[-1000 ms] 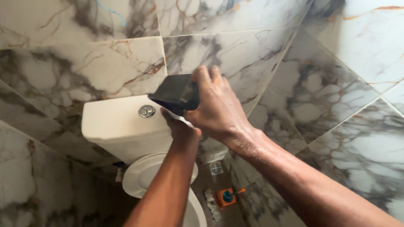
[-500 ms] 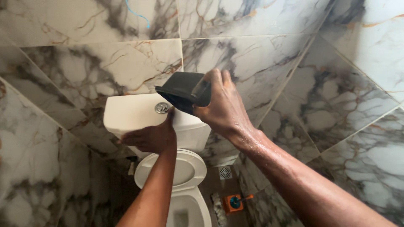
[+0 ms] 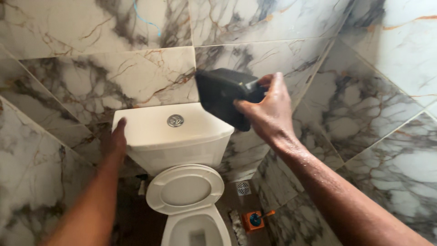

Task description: The person washes a black plastic container in a bucket of water under a running tap and moves a blue object from a toilet tank to a window ledge.

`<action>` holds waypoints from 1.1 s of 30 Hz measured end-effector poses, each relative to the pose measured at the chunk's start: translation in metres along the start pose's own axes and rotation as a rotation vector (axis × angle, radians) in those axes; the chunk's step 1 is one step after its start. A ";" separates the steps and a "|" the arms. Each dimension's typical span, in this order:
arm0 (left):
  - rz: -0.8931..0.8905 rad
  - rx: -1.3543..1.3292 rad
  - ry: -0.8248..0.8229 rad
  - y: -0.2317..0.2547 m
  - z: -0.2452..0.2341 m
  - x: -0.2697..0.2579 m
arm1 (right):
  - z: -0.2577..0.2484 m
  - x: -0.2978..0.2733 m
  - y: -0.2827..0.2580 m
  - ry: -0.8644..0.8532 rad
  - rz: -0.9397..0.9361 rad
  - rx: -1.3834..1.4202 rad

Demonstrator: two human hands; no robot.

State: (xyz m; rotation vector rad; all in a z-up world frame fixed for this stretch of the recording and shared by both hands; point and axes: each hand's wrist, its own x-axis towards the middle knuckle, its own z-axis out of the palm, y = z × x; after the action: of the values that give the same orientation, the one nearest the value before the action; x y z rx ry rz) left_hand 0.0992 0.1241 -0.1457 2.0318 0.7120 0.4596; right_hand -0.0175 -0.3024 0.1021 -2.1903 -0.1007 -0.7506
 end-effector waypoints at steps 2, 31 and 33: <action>0.041 0.246 -0.105 0.016 0.005 0.034 | 0.002 -0.003 -0.006 0.024 0.026 -0.002; 1.365 1.108 -0.929 0.248 0.132 -0.192 | -0.088 -0.066 0.014 0.379 0.300 -0.170; 1.498 1.118 -0.904 0.241 0.122 -0.202 | -0.095 -0.066 0.020 0.381 0.224 -0.245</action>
State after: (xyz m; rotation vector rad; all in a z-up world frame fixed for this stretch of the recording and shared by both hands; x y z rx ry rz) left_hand 0.0879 -0.1852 -0.0129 3.0747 -1.5719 -0.2326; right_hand -0.1113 -0.3735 0.1007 -2.1922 0.4434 -1.0787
